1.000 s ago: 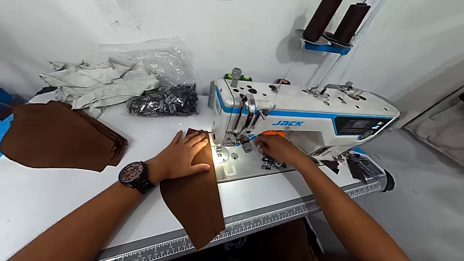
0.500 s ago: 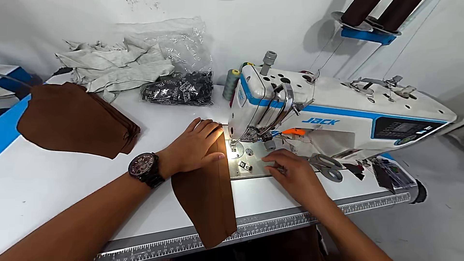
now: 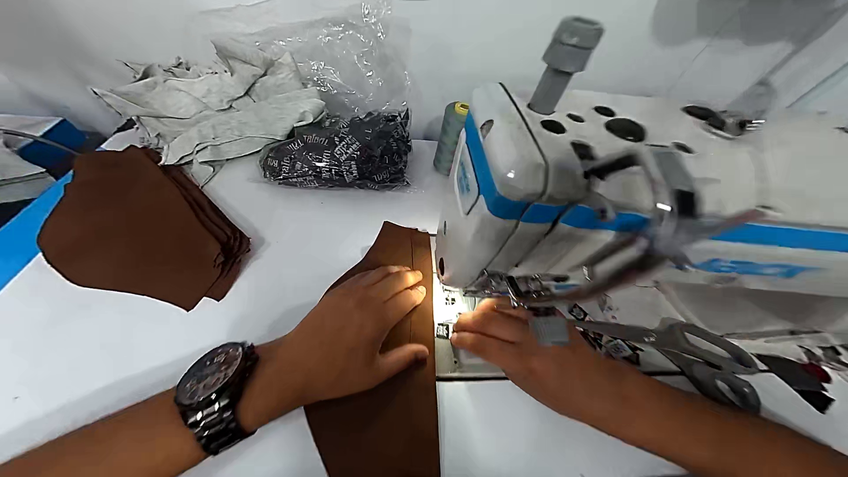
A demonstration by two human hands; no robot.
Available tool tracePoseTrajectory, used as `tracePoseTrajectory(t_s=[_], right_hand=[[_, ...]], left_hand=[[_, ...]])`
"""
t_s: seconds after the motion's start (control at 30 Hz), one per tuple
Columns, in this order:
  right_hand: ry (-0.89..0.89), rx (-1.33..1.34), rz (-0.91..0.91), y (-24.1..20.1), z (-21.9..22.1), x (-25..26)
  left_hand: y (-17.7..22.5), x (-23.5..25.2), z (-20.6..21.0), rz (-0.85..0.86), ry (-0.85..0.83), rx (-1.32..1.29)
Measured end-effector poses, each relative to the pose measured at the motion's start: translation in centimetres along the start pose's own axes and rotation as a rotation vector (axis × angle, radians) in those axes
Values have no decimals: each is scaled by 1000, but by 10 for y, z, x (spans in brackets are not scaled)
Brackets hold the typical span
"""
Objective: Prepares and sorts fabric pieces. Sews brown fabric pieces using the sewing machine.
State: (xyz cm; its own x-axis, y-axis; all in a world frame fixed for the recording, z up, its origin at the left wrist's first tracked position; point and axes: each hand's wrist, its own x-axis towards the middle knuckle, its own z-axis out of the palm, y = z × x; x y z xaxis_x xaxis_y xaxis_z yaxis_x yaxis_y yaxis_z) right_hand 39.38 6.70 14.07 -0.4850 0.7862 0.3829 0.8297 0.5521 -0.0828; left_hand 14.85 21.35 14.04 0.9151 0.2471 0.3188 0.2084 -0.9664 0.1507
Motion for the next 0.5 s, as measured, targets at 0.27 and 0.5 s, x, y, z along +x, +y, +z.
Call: tracePoseTrajectory(t_s=[0.27, 0.5], right_hand=[[-5, 97, -28, 3, 8, -11], [-41, -9, -24, -12, 4, -4]], left_hand=[[0, -1, -1, -17, -37, -26], [2, -3, 3, -38, -38, -31]])
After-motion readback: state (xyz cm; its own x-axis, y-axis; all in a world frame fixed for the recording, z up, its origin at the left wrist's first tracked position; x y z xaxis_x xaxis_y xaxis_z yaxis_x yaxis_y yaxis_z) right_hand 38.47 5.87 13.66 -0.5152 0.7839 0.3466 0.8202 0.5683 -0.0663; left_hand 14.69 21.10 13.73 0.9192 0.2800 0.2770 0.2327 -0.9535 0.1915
